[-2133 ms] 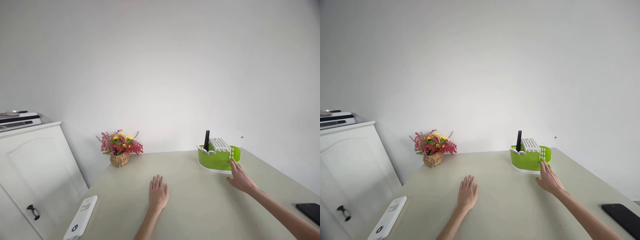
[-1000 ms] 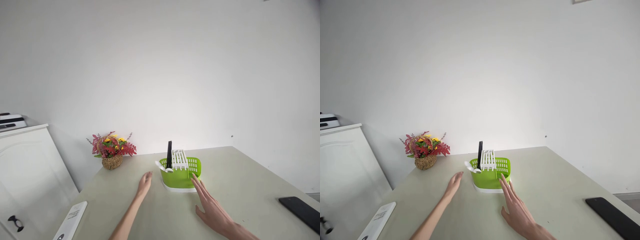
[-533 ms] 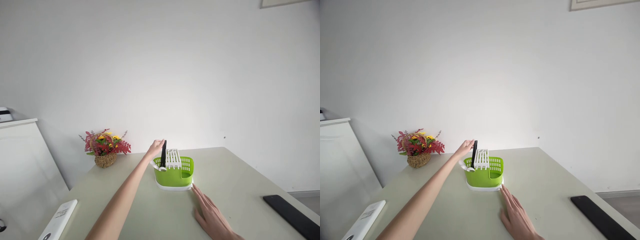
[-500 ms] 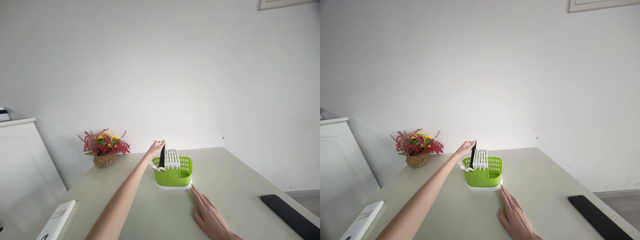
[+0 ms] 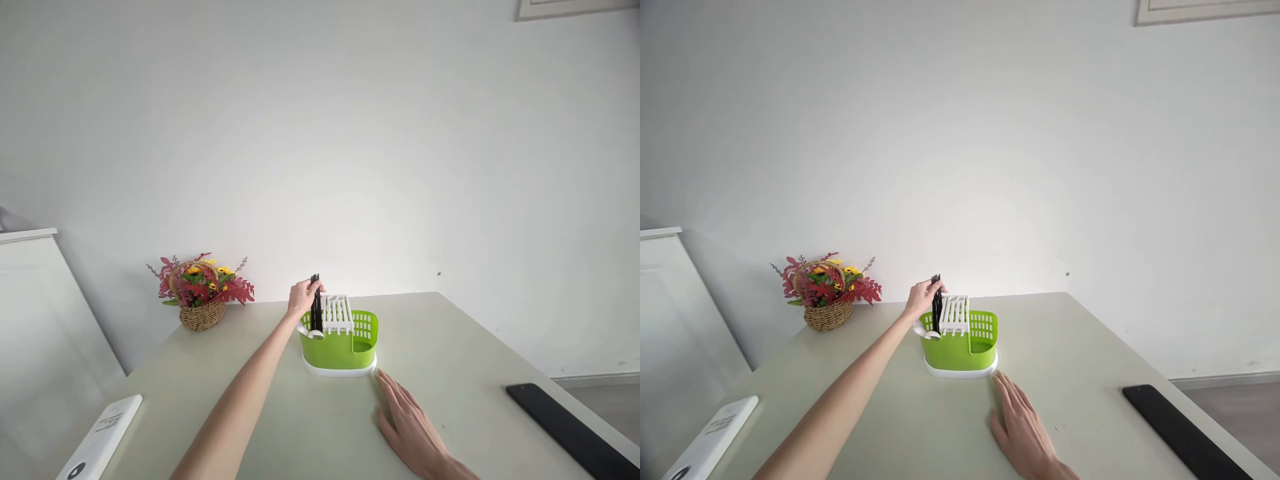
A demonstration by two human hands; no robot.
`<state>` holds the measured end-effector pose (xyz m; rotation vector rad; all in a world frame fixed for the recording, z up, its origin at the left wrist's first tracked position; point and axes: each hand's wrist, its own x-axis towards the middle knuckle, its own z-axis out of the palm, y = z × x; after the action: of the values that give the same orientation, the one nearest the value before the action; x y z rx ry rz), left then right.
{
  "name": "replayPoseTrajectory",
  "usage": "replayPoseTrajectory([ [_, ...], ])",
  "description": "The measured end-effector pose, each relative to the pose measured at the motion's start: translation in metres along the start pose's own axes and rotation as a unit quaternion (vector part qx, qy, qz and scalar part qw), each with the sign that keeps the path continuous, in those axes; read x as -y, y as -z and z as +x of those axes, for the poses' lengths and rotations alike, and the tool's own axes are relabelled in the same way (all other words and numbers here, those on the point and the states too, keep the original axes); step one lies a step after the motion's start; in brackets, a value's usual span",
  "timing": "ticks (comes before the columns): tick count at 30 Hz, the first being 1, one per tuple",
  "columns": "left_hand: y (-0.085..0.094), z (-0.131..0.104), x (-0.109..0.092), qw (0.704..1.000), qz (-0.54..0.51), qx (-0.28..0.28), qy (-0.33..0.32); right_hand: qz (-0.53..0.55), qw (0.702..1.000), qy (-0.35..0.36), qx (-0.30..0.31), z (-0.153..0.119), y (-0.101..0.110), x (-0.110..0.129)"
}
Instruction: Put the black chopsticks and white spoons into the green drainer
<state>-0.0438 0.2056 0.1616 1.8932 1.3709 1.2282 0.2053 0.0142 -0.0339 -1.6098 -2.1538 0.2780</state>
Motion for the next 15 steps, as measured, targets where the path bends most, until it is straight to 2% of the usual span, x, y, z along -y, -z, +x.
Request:
replayPoseTrajectory([
  [3, 0.019, 0.002, 0.003, 0.994, -0.091, -0.057, -0.007, 0.002, 1.0, -0.001, -0.002, -0.001, -0.001, 0.0],
  [6, 0.048, 0.006, 0.01, 0.971, -0.184, -0.15, -0.002, -0.002, 1.0, 0.0, -0.009, -0.002, -0.003, -0.002],
  [11, 0.113, 0.0, 0.037, 0.892, -0.296, -0.337, 0.059, -0.002, 1.0, 0.01, -0.02, -0.003, -0.01, -0.007],
  [13, 0.139, -0.009, 0.053, 0.861, -0.318, -0.388, 0.09, 0.0, 1.0, 0.008, -0.02, -0.003, -0.012, -0.009],
  [15, 0.16, -0.021, 0.07, 0.841, -0.327, -0.414, 0.116, 0.002, 1.0, 0.009, -0.018, -0.003, -0.013, -0.01],
])
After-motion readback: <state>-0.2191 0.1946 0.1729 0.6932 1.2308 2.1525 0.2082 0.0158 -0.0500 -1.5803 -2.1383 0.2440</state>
